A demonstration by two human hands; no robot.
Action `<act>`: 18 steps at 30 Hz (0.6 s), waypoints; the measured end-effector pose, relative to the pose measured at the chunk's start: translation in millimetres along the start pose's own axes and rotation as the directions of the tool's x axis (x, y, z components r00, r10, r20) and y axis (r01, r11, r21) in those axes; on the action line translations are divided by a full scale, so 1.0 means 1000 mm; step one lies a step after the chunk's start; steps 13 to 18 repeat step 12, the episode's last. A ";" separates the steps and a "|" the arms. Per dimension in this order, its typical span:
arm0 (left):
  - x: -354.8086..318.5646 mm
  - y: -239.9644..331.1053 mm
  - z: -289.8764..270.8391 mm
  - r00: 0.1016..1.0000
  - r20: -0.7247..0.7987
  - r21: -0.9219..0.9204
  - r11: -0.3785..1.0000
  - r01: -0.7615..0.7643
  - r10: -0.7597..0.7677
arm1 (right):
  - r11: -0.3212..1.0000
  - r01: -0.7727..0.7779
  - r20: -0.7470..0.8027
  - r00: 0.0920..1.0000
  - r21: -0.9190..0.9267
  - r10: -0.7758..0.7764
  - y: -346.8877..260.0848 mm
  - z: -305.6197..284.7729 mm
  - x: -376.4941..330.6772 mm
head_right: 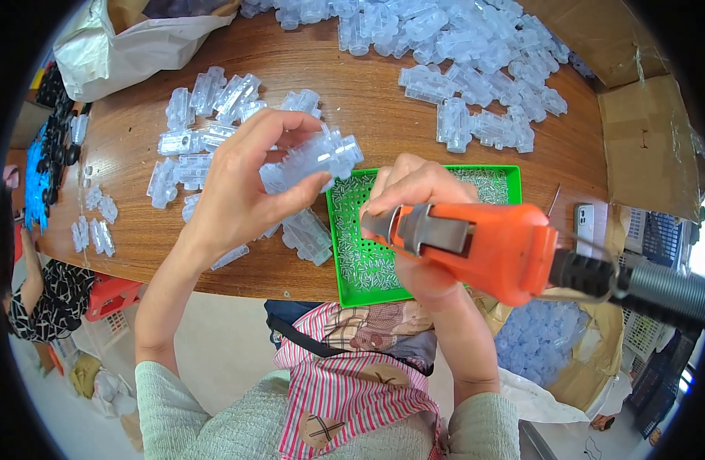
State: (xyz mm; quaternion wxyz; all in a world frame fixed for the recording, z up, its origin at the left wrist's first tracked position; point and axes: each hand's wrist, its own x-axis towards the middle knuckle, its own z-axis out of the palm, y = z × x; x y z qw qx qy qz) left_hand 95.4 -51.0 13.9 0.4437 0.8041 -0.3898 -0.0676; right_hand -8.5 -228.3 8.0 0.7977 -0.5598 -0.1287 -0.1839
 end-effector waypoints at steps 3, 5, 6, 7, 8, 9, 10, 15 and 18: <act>-0.005 0.008 0.005 0.992 0.027 -0.195 0.973 0.126 -0.123 | 0.996 -0.023 -0.079 0.997 -0.087 0.016 -0.008 0.002 -0.001; -0.009 0.006 0.008 0.996 0.034 -0.177 0.980 0.093 -0.088 | 0.999 -0.049 0.042 0.998 -0.001 0.049 -0.021 -0.009 -0.002; -0.011 0.005 0.010 0.997 0.047 -0.163 0.984 0.074 -0.067 | 0.997 -0.068 0.105 0.992 0.043 0.063 -0.025 -0.009 -0.001; -0.012 0.005 0.012 0.997 0.061 -0.148 0.987 0.055 -0.047 | 1.000 0.017 0.087 0.996 0.013 -0.018 -0.031 -0.005 0.000; -0.014 0.003 0.014 0.996 0.067 -0.133 0.989 0.064 -0.056 | 0.995 0.101 0.071 0.993 -0.018 -0.099 -0.040 0.001 0.002; -0.010 0.008 0.015 0.997 0.069 -0.141 0.989 0.044 -0.035 | 0.991 0.134 0.064 0.989 -0.021 -0.132 -0.054 0.005 0.008; -0.010 0.007 0.016 0.997 0.081 -0.111 0.994 0.022 -0.014 | 0.988 0.157 0.062 0.986 -0.010 -0.156 -0.060 0.009 0.013; -0.008 0.008 0.015 0.996 0.088 -0.077 0.997 -0.007 0.014 | 0.984 0.178 0.060 0.982 -0.012 -0.177 -0.064 0.013 0.019; -0.008 0.008 0.015 0.996 0.088 -0.077 0.997 -0.007 0.014 | 0.984 0.178 0.060 0.982 -0.012 -0.177 -0.064 0.013 0.019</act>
